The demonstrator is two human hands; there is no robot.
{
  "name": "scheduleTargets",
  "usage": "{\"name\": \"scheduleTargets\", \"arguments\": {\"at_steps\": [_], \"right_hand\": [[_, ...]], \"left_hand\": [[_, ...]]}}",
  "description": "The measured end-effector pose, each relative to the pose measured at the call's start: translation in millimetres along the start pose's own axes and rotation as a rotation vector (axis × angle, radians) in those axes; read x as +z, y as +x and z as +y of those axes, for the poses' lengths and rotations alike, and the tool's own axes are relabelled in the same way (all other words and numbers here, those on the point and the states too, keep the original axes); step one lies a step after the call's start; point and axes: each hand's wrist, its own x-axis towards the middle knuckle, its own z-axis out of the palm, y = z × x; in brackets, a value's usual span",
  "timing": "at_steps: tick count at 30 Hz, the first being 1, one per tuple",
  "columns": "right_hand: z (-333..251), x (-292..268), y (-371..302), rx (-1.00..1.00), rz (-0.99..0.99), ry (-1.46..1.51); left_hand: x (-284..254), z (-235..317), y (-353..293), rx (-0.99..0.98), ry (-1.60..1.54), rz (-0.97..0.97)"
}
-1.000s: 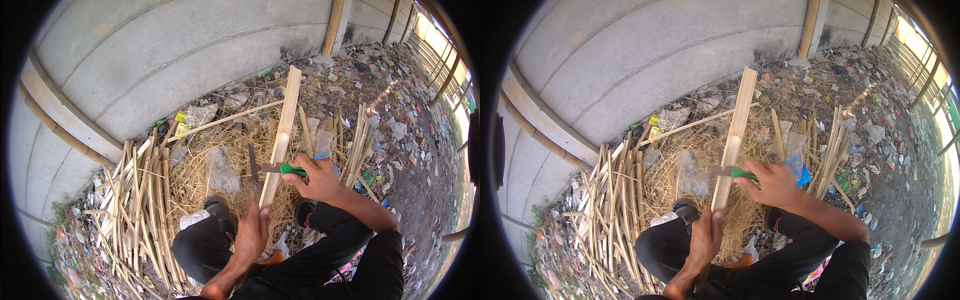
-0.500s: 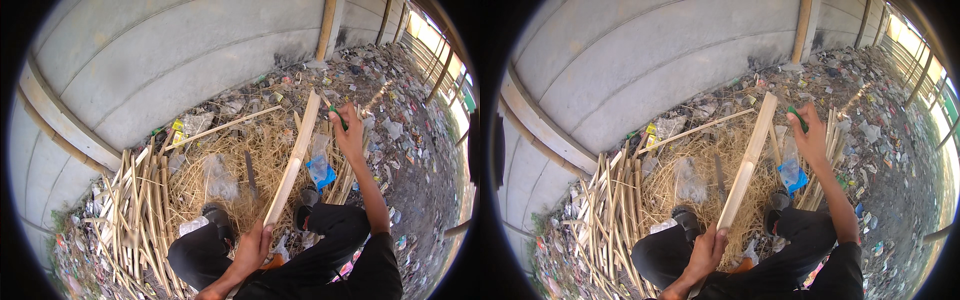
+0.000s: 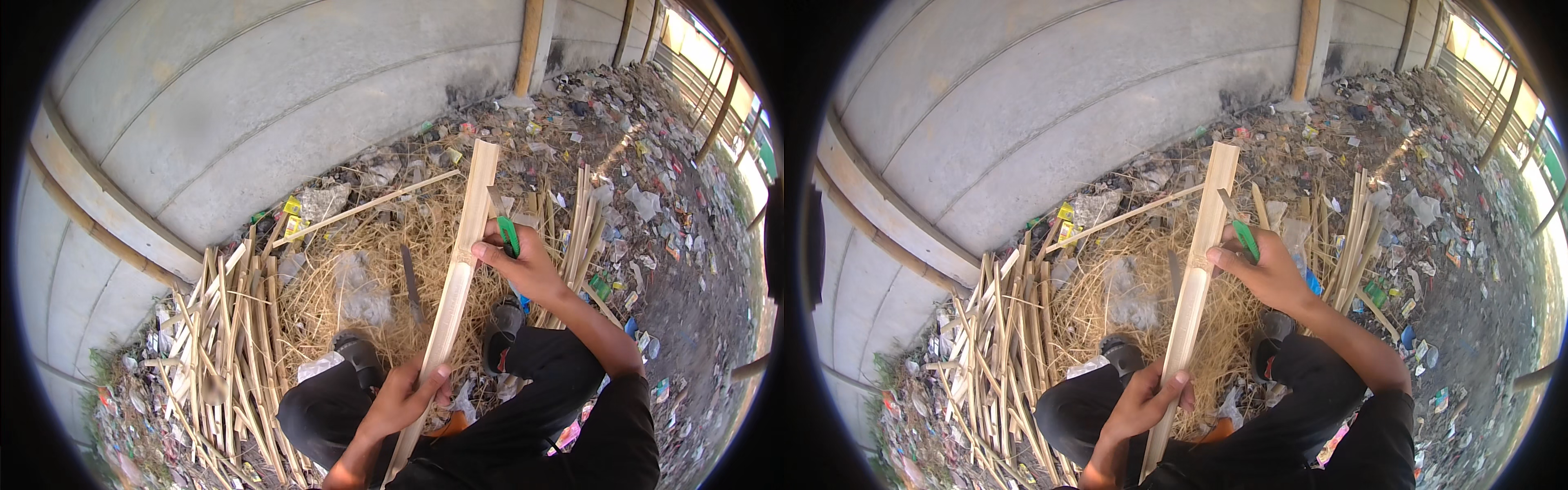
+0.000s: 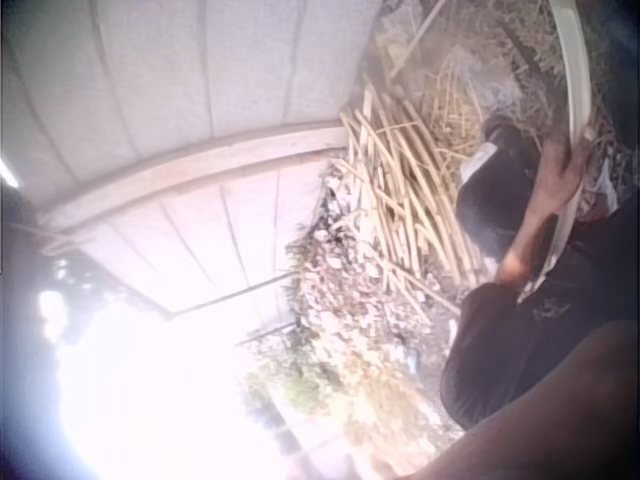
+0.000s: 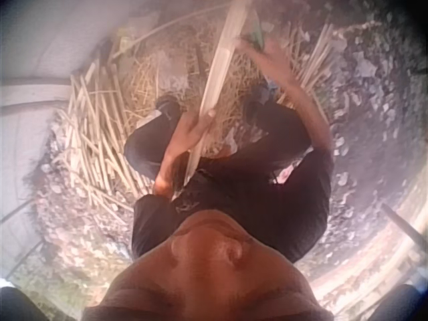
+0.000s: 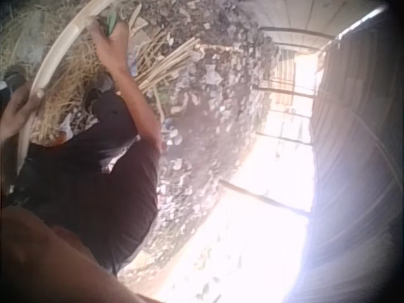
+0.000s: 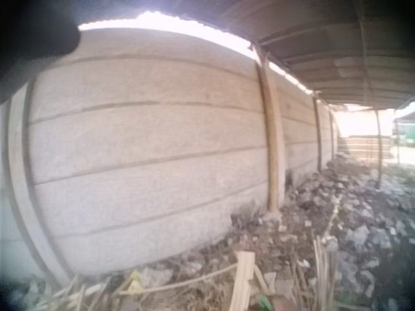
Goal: The person sits on the ground and uses a green utility knife to shave thin strips from a long bamboo pole. They hold the pole with their left hand and scrape the blade along its length with their right hand, creating a pile of bamboo shavings.
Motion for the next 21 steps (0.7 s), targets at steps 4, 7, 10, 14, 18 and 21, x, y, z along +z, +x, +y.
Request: {"name": "scheduleTargets", "arguments": {"at_steps": [4,7,10,14,18,21], "right_hand": [[-1.7,15.9,-3.2,-0.027,-0.076,0.007],[5.0,23.7,-10.3,-0.034,-0.102,-0.039],[-12.8,23.9,-15.7,-0.104,-0.141,-0.206],[-13.4,16.1,-22.2,-0.304,-0.047,-0.234],[-9.4,11.1,-24.4,-0.487,-0.06,-0.488],[-11.3,11.9,-29.4,-0.59,-0.104,-0.689]], "left_hand": [[7.6,20.2,3.1,0.028,-0.135,0.1],[1.9,35.1,13.6,0.02,-0.205,0.077],[-9.1,31.0,21.3,-0.007,-0.285,-0.02],[-12.0,32.9,18.0,-0.026,-0.332,-0.067],[-11.2,28.5,20.1,0.084,-0.385,-0.107],[-11.7,29.3,19.0,0.044,-0.421,-0.114]]}}
